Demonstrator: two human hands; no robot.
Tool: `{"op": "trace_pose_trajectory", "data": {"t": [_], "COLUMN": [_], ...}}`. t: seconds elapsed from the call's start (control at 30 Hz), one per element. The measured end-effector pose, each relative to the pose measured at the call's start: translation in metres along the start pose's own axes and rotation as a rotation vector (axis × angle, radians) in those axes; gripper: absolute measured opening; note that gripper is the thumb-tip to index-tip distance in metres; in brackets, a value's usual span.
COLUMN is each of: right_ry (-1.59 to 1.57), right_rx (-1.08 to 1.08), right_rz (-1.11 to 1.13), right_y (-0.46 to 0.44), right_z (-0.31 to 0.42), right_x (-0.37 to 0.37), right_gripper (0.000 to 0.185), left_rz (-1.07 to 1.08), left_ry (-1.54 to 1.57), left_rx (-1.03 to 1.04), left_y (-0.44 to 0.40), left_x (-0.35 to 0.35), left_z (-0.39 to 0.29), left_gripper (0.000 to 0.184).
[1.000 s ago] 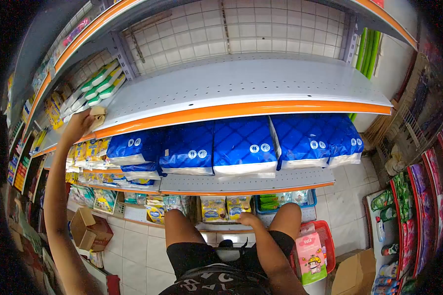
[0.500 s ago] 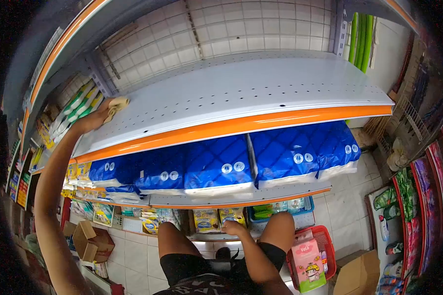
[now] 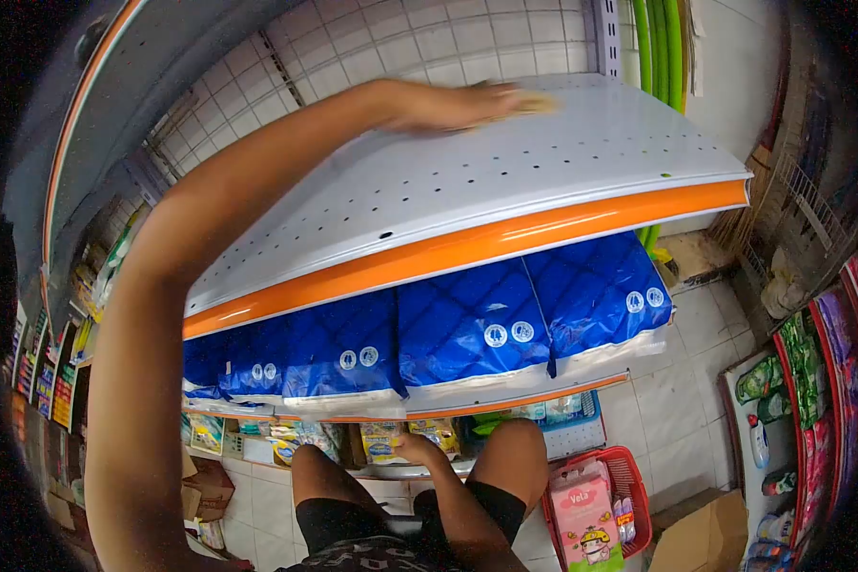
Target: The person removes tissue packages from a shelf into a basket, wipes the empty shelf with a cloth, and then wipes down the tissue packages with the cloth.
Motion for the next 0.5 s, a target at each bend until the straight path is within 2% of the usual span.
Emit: {"op": "trace_pose_trajectory", "data": {"t": [0.1,0.17,0.2,0.23,0.3,0.4,0.5], "right_ry": [-0.076,-0.023,0.007,-0.008,0.005,0.020,0.039], "right_rx": [-0.035,-0.044,0.024,-0.015,0.046,0.031,0.043], "right_rz": [-0.022,-0.117,-0.098,-0.136,-0.049,-0.141,-0.238], "right_y": [-0.011,-0.005,-0.003,0.002,0.005,-0.002,0.006], "right_z": [-0.009,-0.004,-0.002,0.000,0.001,-0.023,-0.035], "right_x": [0.002,-0.002,-0.003,-0.005,-0.010,-0.013,-0.021], "right_gripper": [0.038,0.037,0.037,0.038,0.039,0.039,0.039], "left_rz": [0.022,0.005,0.001,-0.017,-0.058,-0.082,0.039], "left_ry": [-0.191,-0.176,-0.164,-0.168,-0.189,-0.205,-0.207], "left_rx": [0.451,0.459,0.467,0.497,0.551,0.614,0.353], "left_y": [-0.094,-0.105,-0.111,-0.125,-0.150,-0.161,-0.125], "left_x": [0.015,0.020,0.024,0.026,0.020,0.020,0.005], "left_z": [-0.077,-0.105,-0.115,-0.114,-0.106,-0.089,-0.022], "left_gripper": [0.068,0.066,0.066,0.065,0.062,0.060,0.056]}}
Point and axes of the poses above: each hand's wrist, its own y-axis away from the middle knuckle, its own x-axis out of the palm, z = x × y, the point moved 4 cm from there along -y, towards the middle knuckle, and after that the axes turned 8 degrees about -y, right-handed, at the moved point
